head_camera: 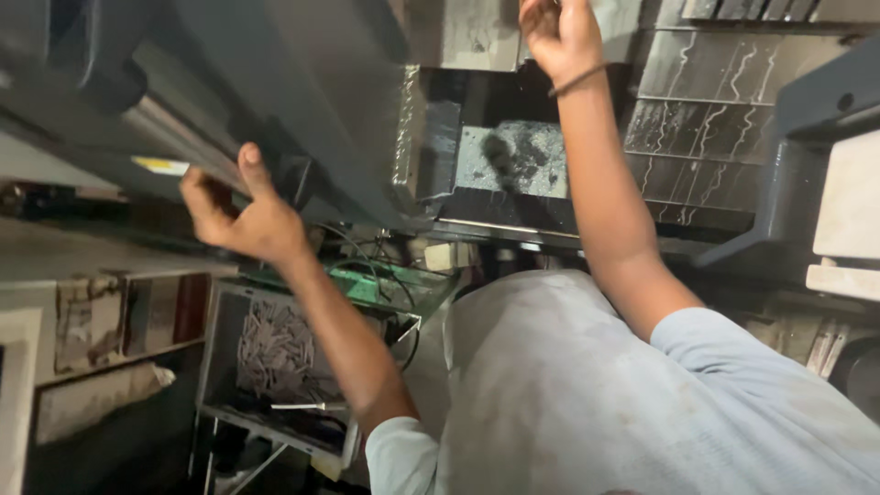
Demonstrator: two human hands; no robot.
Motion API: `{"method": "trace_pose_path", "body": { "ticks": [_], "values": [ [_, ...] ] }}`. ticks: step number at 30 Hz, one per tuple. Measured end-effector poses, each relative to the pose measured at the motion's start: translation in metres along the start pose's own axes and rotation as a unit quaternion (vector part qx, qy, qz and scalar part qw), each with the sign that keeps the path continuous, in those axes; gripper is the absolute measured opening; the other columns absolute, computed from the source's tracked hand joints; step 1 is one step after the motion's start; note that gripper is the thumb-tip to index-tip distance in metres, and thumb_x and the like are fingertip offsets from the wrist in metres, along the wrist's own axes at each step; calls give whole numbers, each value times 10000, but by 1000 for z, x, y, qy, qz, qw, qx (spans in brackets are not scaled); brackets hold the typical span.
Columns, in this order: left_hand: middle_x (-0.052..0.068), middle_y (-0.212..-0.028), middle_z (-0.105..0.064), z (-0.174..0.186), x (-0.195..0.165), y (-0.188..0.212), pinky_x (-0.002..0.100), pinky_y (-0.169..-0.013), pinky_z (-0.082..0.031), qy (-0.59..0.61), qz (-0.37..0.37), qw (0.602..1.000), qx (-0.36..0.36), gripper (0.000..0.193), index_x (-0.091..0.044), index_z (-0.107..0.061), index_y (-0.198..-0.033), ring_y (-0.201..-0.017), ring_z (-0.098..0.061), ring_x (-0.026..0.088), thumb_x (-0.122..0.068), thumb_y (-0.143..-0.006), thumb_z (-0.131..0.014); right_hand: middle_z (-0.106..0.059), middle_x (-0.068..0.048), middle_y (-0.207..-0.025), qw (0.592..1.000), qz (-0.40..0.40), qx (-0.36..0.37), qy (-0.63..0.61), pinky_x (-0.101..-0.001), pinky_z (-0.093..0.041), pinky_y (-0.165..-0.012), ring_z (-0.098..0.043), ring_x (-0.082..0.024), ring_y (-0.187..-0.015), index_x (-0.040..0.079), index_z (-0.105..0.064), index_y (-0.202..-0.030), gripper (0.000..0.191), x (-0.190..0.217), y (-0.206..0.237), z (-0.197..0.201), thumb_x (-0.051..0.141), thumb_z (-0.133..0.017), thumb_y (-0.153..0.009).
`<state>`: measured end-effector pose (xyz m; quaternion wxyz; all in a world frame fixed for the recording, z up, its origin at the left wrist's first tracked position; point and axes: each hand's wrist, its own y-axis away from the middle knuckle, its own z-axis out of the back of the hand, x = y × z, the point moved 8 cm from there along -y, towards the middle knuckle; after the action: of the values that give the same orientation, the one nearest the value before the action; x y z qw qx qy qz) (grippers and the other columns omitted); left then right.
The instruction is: The person handles small metal rods and finished threaded parts at an industrial machine, placing parts into green trays and a tray of completed pieces. They use a screwdriver-like tool on a part, press buttons on the machine control panel, open the machine area, and wipe parts with a blue cloth.
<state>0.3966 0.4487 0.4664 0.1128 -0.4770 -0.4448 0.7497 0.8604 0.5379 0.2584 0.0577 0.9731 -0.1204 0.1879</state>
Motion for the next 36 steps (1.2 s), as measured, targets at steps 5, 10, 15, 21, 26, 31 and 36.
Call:
{"method": "trace_pose_path", "body": {
  "ticks": [5, 10, 15, 21, 26, 31, 36],
  "values": [
    [162, -1494, -494, 14, 47, 85, 425, -1167, -444, -3, 50, 997, -62, 679, -8, -420, -1516, -1371, -548, 285, -575, -1142, -427, -728, -86, -894, 915, 41, 10, 400, -284, -616, -662, -737, -153, -773, 10, -688, -1001, 193, -32, 52, -21, 189, -741, -1050],
    [153, -1118, -662, 64, 100, 186, 414, -903, -537, -170, 129, 975, -70, 333, 32, -655, -1194, -1004, -648, 293, -281, -1116, -570, -736, -63, -942, 893, 24, 26, 448, -288, -627, -668, -742, -152, -812, -4, -708, -1106, 178, -52, 67, 12, 165, -740, -1059],
    [158, -985, -668, 170, 165, 229, 395, -780, -576, -283, 187, 933, -120, 111, 29, -646, -996, -876, -669, 306, -58, -952, -593, -739, -79, -980, 872, 13, 35, 488, -307, -642, -727, -740, -164, -834, -30, -717, -1192, 173, -52, 76, 60, 97, -739, -1078],
    [238, -921, -704, 247, 242, 239, 546, -830, -525, -510, 390, 759, 106, 295, 2, -702, -870, -883, -662, 476, -188, -700, -851, -737, -112, -922, 882, -5, 1, 472, -329, -649, -697, -742, -184, -780, -9, -594, -1319, 329, -51, 83, 89, 14, -732, -1021],
    [225, -975, -701, 239, 245, 231, 581, -830, -496, -591, 386, 697, 127, 389, -58, -738, -858, -999, -639, 464, -216, -534, -884, -724, -126, -929, 878, -11, 10, 478, -337, -638, -712, -731, -185, -798, -16, -587, -1336, 326, -47, 92, 99, 15, -731, -1045],
    [182, -921, -734, 217, 232, 225, 530, -997, -488, -621, 334, 687, 175, 143, -45, -731, -896, -942, -694, 398, -187, -884, -741, -729, -124, -917, 872, -19, -8, 489, -346, -657, -718, -741, -191, -800, -8, -598, -1289, 314, -35, 98, 115, 25, -722, -1002],
    [192, -920, -723, 231, 237, 237, 516, -810, -552, -575, 433, 680, 142, 151, -85, -742, -878, -902, -682, 423, -144, -741, -764, -729, -139, -923, 876, -6, -32, 481, -352, -642, -698, -733, -206, -794, -21, -613, -1259, 285, -28, 102, 126, 20, -718, -997]
  ]
}}
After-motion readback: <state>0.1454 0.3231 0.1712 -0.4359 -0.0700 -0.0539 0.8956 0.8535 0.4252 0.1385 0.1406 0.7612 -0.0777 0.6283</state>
